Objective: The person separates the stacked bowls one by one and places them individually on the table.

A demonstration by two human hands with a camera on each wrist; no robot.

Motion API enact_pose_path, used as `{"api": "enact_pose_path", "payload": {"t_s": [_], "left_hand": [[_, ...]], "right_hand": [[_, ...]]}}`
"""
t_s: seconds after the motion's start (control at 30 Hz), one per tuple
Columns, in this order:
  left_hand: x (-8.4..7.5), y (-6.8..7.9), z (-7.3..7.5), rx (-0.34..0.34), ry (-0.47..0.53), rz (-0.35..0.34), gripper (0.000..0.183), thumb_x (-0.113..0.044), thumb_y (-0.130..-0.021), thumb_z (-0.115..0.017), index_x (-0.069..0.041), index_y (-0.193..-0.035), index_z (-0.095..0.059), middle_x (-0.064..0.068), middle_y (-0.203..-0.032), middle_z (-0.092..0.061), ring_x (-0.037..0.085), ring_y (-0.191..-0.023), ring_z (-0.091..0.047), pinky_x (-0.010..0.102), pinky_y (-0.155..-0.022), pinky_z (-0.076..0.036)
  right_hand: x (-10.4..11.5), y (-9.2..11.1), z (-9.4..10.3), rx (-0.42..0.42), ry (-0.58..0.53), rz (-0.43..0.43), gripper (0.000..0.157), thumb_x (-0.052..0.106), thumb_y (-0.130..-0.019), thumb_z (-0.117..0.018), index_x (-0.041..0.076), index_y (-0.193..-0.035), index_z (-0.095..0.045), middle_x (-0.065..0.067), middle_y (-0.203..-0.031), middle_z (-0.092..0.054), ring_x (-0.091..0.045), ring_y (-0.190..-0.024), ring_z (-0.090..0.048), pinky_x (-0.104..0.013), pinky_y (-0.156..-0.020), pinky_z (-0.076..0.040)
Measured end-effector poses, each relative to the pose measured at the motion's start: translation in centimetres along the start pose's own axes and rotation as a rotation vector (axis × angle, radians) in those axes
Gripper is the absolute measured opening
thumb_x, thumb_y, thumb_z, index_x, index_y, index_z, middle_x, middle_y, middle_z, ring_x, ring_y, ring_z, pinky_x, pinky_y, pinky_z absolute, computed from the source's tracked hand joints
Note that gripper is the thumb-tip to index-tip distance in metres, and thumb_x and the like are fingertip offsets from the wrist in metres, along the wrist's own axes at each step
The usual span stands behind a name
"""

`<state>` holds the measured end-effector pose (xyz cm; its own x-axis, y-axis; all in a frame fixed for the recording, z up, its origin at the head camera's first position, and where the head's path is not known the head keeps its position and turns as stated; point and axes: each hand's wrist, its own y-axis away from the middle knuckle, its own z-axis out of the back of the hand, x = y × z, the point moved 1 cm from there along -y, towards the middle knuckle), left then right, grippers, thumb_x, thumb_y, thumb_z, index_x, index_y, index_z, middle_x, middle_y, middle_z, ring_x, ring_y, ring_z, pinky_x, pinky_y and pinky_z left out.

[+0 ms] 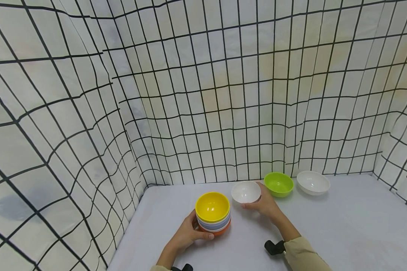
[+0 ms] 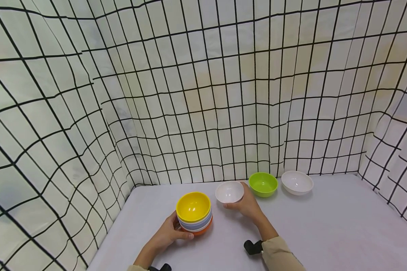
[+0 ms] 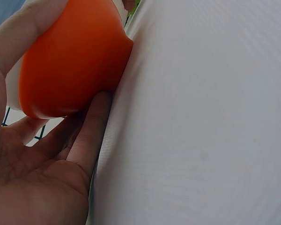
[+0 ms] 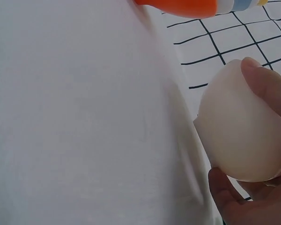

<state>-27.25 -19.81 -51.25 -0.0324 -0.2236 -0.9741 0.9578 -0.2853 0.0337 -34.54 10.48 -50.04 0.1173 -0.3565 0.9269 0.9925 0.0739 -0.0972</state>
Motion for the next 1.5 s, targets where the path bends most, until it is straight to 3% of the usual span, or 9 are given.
{"api": "enact_pose_path", "payload": {"t_s": [0.3, 0.53, 1.13, 1.5], "left_hand": [[0.2, 0.1, 0.0, 0.002, -0.002, 0.004, 0.104, -0.023, -0.072, -0.095, -0.021, -0.157, -0.036, 0.008, -0.157, -0.048, 0.037, -0.149, -0.041, 0.063, -0.124, -0.029], [0.1, 0.1, -0.1, 0.017, 0.015, 0.003, 0.099, -0.024, -0.074, -0.093, -0.022, -0.156, -0.037, 0.006, -0.157, -0.048, 0.033, -0.144, -0.047, 0.059, -0.123, -0.036], [-0.3, -0.3, 0.0, 0.017, 0.005, 0.006, 0.102, -0.026, -0.073, -0.094, -0.021, -0.156, -0.037, 0.008, -0.157, -0.048, 0.035, -0.146, -0.045, 0.06, -0.124, -0.033], [0.0, -0.1, 0.1, 0.01, 0.003, 0.009, 0.101, -0.026, -0.073, -0.094, -0.019, -0.156, -0.037, 0.009, -0.156, -0.049, 0.034, -0.144, -0.047, 0.058, -0.123, -0.035]], "right_hand": [[-0.8, 0.0, 0.0, 0.005, 0.035, -0.051, 0.102, 0.022, -0.07, -0.095, 0.008, -0.151, -0.036, -0.018, -0.148, -0.05, -0.037, -0.134, -0.052, -0.059, -0.116, -0.044], [-1.1, -0.1, 0.4, 0.044, 0.015, -0.038, 0.101, 0.024, -0.07, -0.096, 0.008, -0.151, -0.037, -0.017, -0.147, -0.051, -0.037, -0.135, -0.051, -0.06, -0.116, -0.043], [-1.8, -2.0, -0.1, 0.039, 0.008, -0.019, 0.101, 0.029, -0.074, -0.094, 0.009, -0.153, -0.035, -0.017, -0.152, -0.047, -0.038, -0.139, -0.048, -0.06, -0.121, -0.038], [-1.3, -3.0, -1.1, 0.002, 0.019, -0.096, 0.104, 0.026, -0.077, -0.091, 0.008, -0.157, -0.026, -0.021, -0.156, -0.04, -0.041, -0.143, -0.042, -0.061, -0.122, -0.035]]}}
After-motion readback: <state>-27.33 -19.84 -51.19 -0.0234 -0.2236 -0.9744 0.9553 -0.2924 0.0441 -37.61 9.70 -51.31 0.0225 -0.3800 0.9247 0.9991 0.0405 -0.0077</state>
